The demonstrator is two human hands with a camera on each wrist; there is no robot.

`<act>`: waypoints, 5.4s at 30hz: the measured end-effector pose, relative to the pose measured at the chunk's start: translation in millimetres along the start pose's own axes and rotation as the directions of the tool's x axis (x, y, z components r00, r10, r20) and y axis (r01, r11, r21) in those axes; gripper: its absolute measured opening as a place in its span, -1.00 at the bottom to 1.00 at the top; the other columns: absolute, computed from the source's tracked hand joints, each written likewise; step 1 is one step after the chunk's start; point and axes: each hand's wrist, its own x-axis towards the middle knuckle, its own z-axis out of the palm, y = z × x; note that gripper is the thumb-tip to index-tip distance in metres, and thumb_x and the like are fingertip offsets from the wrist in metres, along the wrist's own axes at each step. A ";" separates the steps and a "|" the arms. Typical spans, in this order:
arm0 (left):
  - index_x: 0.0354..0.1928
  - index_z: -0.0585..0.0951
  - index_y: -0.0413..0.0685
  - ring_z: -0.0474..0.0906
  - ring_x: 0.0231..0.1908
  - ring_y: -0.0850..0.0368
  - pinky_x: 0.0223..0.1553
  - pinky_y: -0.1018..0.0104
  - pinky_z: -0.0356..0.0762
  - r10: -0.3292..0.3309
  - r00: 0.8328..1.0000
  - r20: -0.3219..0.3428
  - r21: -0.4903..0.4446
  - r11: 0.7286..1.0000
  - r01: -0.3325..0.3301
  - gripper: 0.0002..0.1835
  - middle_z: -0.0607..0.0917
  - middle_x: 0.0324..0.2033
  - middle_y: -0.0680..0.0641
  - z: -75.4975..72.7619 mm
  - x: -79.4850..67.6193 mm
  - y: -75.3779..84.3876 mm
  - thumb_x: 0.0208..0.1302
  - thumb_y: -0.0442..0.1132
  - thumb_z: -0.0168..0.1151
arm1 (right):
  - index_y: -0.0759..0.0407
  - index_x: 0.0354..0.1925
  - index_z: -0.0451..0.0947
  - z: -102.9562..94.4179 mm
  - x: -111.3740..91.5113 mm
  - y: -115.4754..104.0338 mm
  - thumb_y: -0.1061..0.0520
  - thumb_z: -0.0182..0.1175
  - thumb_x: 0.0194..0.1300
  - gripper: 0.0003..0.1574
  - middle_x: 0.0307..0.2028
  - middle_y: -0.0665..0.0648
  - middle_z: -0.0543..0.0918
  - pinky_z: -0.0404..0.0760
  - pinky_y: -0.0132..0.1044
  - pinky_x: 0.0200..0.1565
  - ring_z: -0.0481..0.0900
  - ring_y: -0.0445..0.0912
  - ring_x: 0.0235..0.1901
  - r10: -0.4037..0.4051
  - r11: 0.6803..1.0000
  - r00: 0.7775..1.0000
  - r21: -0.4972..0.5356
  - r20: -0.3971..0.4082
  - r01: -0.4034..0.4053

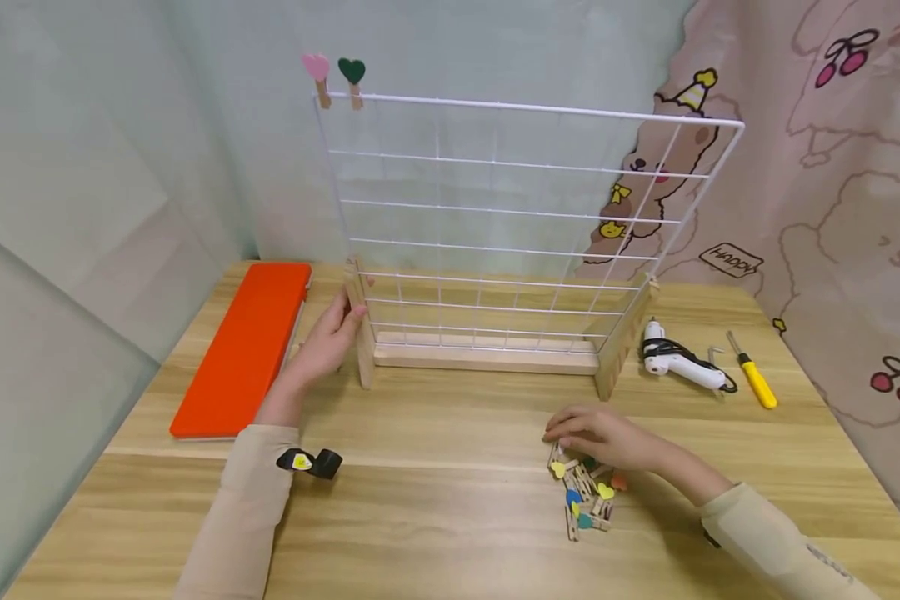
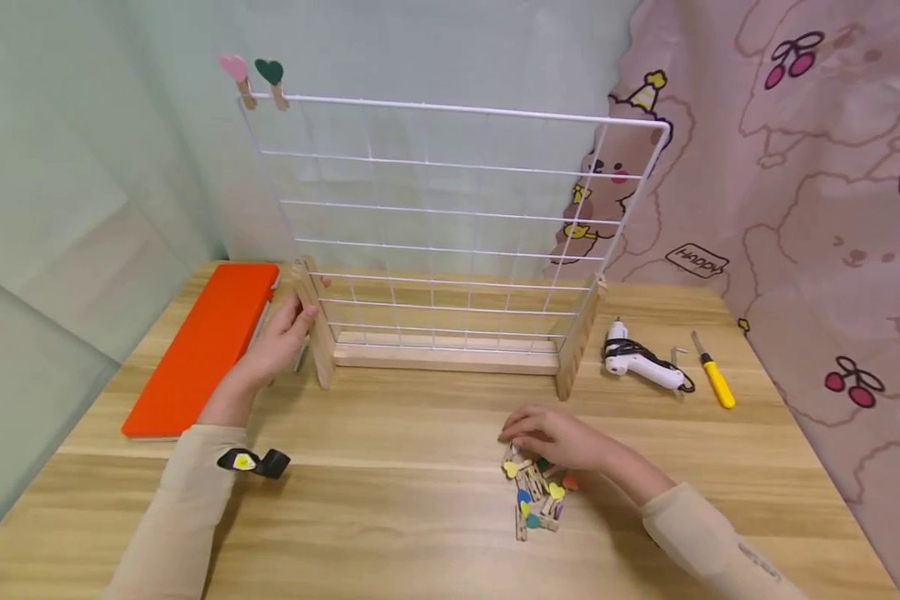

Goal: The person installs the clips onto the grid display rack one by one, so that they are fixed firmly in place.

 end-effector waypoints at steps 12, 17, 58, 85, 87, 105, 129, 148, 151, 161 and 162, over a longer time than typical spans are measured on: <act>0.29 0.01 -0.14 0.02 0.20 -0.08 0.16 -0.03 0.00 0.032 0.999 0.003 -0.016 0.999 -0.032 -0.50 0.05 0.27 -0.21 3.2 0.1 -21.5 0.34 -0.24 -0.25 | 0.01 -0.24 0.57 -1.6 -2.1 -4.8 0.14 0.13 0.15 -0.83 -0.14 0.01 0.48 0.43 -0.29 -0.09 0.41 -0.13 -0.11 -0.010 0.999 0.999 -0.048 0.033 0.012; 0.29 0.04 -0.01 0.04 0.19 -0.04 0.16 -0.02 0.03 0.034 0.999 -0.004 -0.032 0.999 -0.034 -0.50 0.05 0.28 -0.13 2.2 3.3 -32.4 0.33 -0.14 -0.24 | 0.01 -0.23 0.54 -9.8 -0.4 -8.5 0.12 0.09 0.18 -0.84 -0.18 -0.03 0.52 0.46 -0.32 -0.14 0.46 -0.19 -0.15 0.034 0.999 0.998 -0.012 0.059 -0.033; 0.25 0.02 -0.30 0.02 0.18 -0.13 0.14 -0.08 0.00 0.042 0.999 -0.016 -0.038 0.998 -0.043 -0.53 0.03 0.24 -0.34 5.2 -0.3 4.3 0.34 -0.33 -0.27 | 0.01 -0.19 0.60 -234.3 239.3 -215.6 -0.06 0.02 0.15 -0.66 -0.23 -0.13 0.59 0.33 -0.58 -0.22 0.40 -0.37 -0.31 -0.210 0.915 0.817 -0.403 -0.538 -0.030; 0.25 0.03 -0.27 0.03 0.17 -0.18 0.14 -0.07 0.01 0.037 0.999 0.002 -0.043 0.998 -0.037 -0.53 0.07 0.23 -0.32 4.2 0.6 5.8 0.34 -0.32 -0.25 | 0.02 -0.23 0.63 -230.3 246.6 -222.1 -0.02 0.07 0.16 -0.71 -0.24 -0.06 0.63 0.39 -0.55 -0.27 0.46 -0.32 -0.39 -0.111 0.896 0.831 -0.417 -0.545 -0.154; 0.25 0.03 -0.29 0.04 0.17 -0.19 0.14 -0.06 0.01 0.031 1.000 0.003 -0.041 0.999 -0.031 -0.53 0.08 0.23 -0.33 4.4 0.0 8.3 0.33 -0.33 -0.25 | 0.00 -0.23 0.63 -229.3 246.2 -219.2 -0.03 0.06 0.16 -0.71 -0.25 -0.08 0.63 0.38 -0.56 -0.28 0.45 -0.33 -0.39 -0.127 0.898 0.824 -0.417 -0.552 -0.140; 0.27 0.04 -0.18 0.01 0.21 -0.08 0.17 -0.03 -0.02 0.049 0.999 -0.002 -0.041 0.998 -0.049 -0.51 0.07 0.26 -0.24 5.9 5.9 -9.1 0.33 -0.25 -0.23 | 0.24 -0.24 0.58 -192.2 183.5 -168.1 0.17 0.16 0.12 -0.77 -0.32 0.09 0.64 0.46 -0.46 -0.33 0.50 -0.22 -0.42 -0.522 0.841 0.638 -0.467 -0.566 0.273; 0.27 0.04 -0.22 0.13 0.09 -0.15 0.11 -0.06 0.07 0.021 1.000 -0.010 -0.023 1.000 -0.021 -0.51 0.10 0.23 -0.29 -4.4 -4.0 11.8 0.33 -0.25 -0.24 | 0.01 -0.22 0.58 -5.8 -13.9 -42.2 0.05 0.15 0.13 -0.79 -0.28 -0.15 0.58 0.48 -0.38 -0.26 0.48 -0.31 -0.28 0.048 0.983 0.997 -0.175 -0.067 -0.059; 0.30 0.01 0.01 0.08 0.18 -0.02 0.16 0.01 0.06 0.006 1.000 -0.002 0.017 1.000 -0.006 -0.47 0.07 0.27 -0.12 -3.4 3.9 -14.9 0.32 -0.13 -0.23 | 0.10 -0.33 0.59 8.2 -2.3 -46.4 0.24 0.26 -0.02 -0.82 -0.34 -0.08 0.56 0.44 -0.56 -0.32 0.48 -0.29 -0.34 -0.077 0.964 0.996 -0.259 -0.054 0.060; 0.30 0.00 -0.06 0.07 0.18 -0.05 0.16 0.00 0.05 -0.004 1.000 -0.004 0.006 1.000 0.004 -0.48 0.06 0.27 -0.16 -3.3 2.1 -4.2 0.33 -0.18 -0.23 | 0.10 -0.34 0.59 7.2 0.6 -45.9 0.24 0.27 -0.03 -0.81 -0.36 -0.09 0.56 0.44 -0.58 -0.33 0.48 -0.30 -0.36 -0.084 0.961 0.994 -0.271 -0.063 0.064; 0.25 0.04 -0.26 0.15 0.08 -0.13 0.10 -0.04 0.10 0.044 0.999 0.007 0.000 0.999 -0.044 -0.52 0.14 0.20 -0.30 0.7 4.2 10.4 0.32 -0.29 -0.22 | 0.14 -0.31 0.57 -28.4 30.6 -53.3 0.22 0.23 0.03 -0.84 -0.38 -0.06 0.54 0.46 -0.55 -0.36 0.49 -0.29 -0.39 -0.185 0.953 0.981 -0.254 -0.063 0.163; 0.25 0.04 -0.27 0.14 0.09 -0.14 0.11 -0.04 0.09 0.046 0.999 0.015 -0.003 0.999 -0.046 -0.51 0.13 0.21 -0.31 1.8 4.6 10.5 0.32 -0.29 -0.22 | 0.11 -0.32 0.57 -34.0 36.2 -55.6 0.21 0.23 0.03 -0.84 -0.38 -0.07 0.55 0.46 -0.54 -0.36 0.49 -0.29 -0.39 -0.194 0.948 0.979 -0.270 -0.067 0.170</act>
